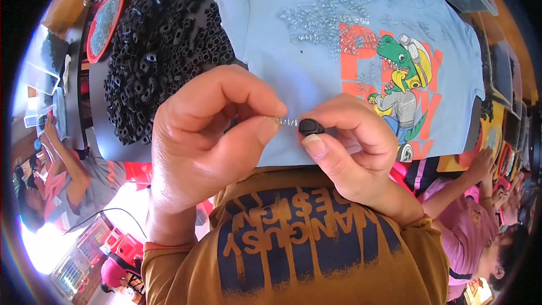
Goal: Assembling small black plastic components by manually inserting metal pins into them at a workbench.
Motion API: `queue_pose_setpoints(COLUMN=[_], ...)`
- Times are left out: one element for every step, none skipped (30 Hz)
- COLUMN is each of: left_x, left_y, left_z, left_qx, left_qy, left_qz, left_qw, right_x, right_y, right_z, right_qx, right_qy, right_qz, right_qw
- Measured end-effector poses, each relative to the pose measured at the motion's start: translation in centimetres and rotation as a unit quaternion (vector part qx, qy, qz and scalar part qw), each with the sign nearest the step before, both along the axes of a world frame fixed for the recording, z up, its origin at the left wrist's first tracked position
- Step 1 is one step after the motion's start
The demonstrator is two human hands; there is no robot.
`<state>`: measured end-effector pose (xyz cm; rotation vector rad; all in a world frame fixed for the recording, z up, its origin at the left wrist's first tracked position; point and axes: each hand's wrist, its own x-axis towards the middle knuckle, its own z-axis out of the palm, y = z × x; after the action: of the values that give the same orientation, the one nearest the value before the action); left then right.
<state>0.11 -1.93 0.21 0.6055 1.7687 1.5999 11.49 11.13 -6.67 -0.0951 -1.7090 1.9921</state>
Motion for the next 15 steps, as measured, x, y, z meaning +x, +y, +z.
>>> queue_pose_setpoints(left_x=[-0.02,-0.04,-0.07,-0.07,-0.07,-0.06,-0.09,-0.13,-0.19,-0.19,-0.18,-0.16,-0.15,-0.16,-0.18], left_y=[-0.06,-0.11,-0.11,-0.14,-0.16,-0.17,-0.19,-0.2,-0.22,-0.23,-0.24,-0.27,-0.28,-0.31,-0.34], left_z=[0.05,0.08,0.06,-0.02,-0.06,-0.05,-0.16,-0.23,-0.27,-0.23,-0.19,-0.12,-0.03,0.06,0.14], left_qx=[-0.006,-0.011,-0.011,-0.021,-0.03,-0.031,-0.031,-0.032,-0.032,-0.037,-0.042,-0.043,-0.05,-0.056,-0.056], left_qy=[-0.008,-0.016,-0.016,0.011,0.038,0.038,0.049,0.06,0.06,0.068,0.076,0.076,0.067,0.058,0.058], left_qz=[0.0,0.0,0.0,-0.011,-0.022,-0.021,-0.025,-0.03,-0.03,-0.035,-0.041,-0.041,-0.043,-0.045,-0.045], left_qw=[1.0,1.0,1.0,1.0,0.999,0.999,0.998,0.997,0.997,0.996,0.995,0.995,0.996,0.996,0.996], right_x=[-0.04,-0.08,-0.12,-0.12,-0.12,-0.13,-0.13,-0.13,-0.15,-0.12,-0.11,-0.11,-0.12,-0.1,-0.06], right_y=[-0.01,-0.01,-0.01,-0.03,-0.02,0.01,0.03,0.07,0.13,0.17,0.17,0.15,0.15,0.18,0.22], right_z=[-0.03,-0.02,-0.02,-0.01,0.02,0.08,0.08,0.16,0.27,0.35,0.35,0.33,0.33,0.38,0.45], right_qx=[0.011,0.011,0.019,0.027,0.027,0.034,0.043,0.043,0.049,0.054,0.053,0.052,0.052,0.051,0.054], right_qy=[0.003,0.003,0.006,0.009,0.009,0.01,0.009,0.008,0.002,-0.003,-0.003,0.0,0.003,0.003,-0.001], right_qz=[0.0,0.001,-0.001,-0.002,-0.002,-0.001,-0.001,-0.002,0.004,0.009,0.009,0.01,0.01,0.01,0.012], right_qw=[1.0,1.0,1.0,1.0,1.0,0.999,0.999,0.999,0.999,0.998,0.999,0.999,0.999,0.999,0.998])
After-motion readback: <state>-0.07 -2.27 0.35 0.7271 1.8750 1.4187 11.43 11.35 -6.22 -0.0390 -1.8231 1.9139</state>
